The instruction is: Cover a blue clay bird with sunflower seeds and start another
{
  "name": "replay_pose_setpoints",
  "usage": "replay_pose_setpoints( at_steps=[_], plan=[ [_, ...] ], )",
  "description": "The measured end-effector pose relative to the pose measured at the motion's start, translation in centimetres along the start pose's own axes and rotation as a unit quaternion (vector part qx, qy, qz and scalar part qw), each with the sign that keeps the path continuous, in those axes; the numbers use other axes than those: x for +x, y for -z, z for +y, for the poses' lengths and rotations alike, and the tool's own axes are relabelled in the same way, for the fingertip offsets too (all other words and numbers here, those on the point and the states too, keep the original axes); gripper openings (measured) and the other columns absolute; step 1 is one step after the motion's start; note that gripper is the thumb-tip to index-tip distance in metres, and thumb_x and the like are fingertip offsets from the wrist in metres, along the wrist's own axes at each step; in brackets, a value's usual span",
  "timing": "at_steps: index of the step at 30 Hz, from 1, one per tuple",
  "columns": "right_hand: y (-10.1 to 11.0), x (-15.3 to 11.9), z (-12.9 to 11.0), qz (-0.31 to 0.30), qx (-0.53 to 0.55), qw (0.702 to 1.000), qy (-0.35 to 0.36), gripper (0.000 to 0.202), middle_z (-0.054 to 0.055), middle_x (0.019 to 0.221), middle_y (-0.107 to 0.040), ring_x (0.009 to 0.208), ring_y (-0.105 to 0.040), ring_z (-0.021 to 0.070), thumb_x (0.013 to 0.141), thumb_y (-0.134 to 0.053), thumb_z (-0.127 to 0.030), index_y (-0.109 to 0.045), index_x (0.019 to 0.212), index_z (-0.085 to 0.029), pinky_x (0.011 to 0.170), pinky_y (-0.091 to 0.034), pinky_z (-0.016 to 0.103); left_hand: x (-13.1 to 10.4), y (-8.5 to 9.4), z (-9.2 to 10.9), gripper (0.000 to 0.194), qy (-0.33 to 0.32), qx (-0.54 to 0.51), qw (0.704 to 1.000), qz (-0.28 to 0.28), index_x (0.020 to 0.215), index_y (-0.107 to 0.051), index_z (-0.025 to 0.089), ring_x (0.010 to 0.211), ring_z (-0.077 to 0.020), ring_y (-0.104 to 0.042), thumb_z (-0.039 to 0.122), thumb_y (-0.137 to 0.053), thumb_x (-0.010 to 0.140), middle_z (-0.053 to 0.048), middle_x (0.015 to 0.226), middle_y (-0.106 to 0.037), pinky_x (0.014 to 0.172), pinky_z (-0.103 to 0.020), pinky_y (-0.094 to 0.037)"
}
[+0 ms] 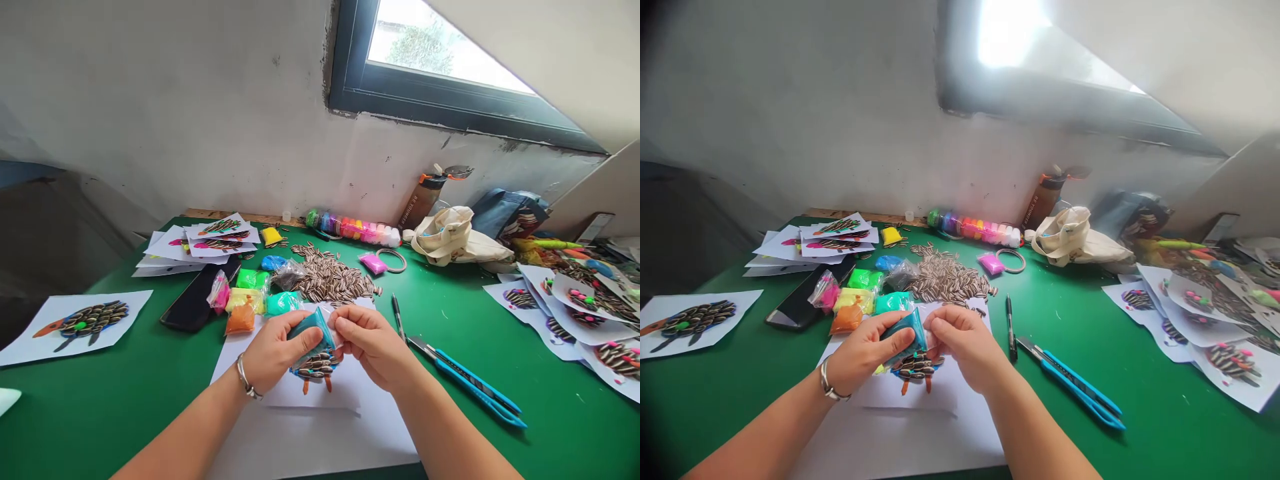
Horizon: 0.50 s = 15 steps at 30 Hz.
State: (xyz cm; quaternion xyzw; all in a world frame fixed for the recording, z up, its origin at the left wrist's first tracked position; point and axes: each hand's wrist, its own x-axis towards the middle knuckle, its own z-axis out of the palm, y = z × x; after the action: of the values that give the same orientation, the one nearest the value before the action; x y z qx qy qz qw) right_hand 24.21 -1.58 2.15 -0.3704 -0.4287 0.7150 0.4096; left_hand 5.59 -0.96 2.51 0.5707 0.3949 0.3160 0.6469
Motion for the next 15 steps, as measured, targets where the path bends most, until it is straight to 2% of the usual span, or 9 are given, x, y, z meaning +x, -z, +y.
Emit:
replay_pose_setpoints(
  at_steps=[3,8,15],
  plan=[
    [-0.01,0.06,0.26,-0.006,0.051,0.998,-0.020,0.019,-0.001,0.062,-0.057,0.054,-0.055,0.0108,0.079,-0.067,-0.033,-0.063,0.084,-0.015,0.055,-0.043,0.026,0.02,0.17,-0.11,0.036,-0.001,-0.019,1.000,-0.007,0.093,-0.062,0.013,0.069,-0.0150,-0.061,0.047,-0.060,0.081,-0.004,0.078,-0.066,0.061,-0.023,-0.049],
    [-0.45,0.17,0.39,0.004,0.034,0.999,-0.019,0.019,-0.003,0.058,-0.058,0.050,-0.053,0.0091,0.074,-0.072,-0.031,-0.061,0.077,-0.015,0.053,-0.044,0.024,-0.08,0.22,-0.57,0.035,-0.005,-0.020,1.000,-0.008,0.088,-0.062,0.013,0.068,-0.0139,-0.059,0.046,-0.062,0.079,-0.003,0.077,-0.063,0.061,-0.023,-0.049],
    [-0.56,0.36,0.59,-0.006,0.022,0.999,-0.036,0.023,-0.001,0.058,-0.059,0.050,-0.054,0.0093,0.078,-0.068,-0.035,-0.061,0.075,-0.014,0.053,-0.045,0.024,-0.30,0.46,-0.75,0.036,-0.018,0.037,0.999,0.008,0.087,-0.065,0.013,0.068,-0.0133,-0.055,0.048,-0.060,0.079,-0.004,0.080,-0.062,0.057,-0.022,-0.046]
  ],
)
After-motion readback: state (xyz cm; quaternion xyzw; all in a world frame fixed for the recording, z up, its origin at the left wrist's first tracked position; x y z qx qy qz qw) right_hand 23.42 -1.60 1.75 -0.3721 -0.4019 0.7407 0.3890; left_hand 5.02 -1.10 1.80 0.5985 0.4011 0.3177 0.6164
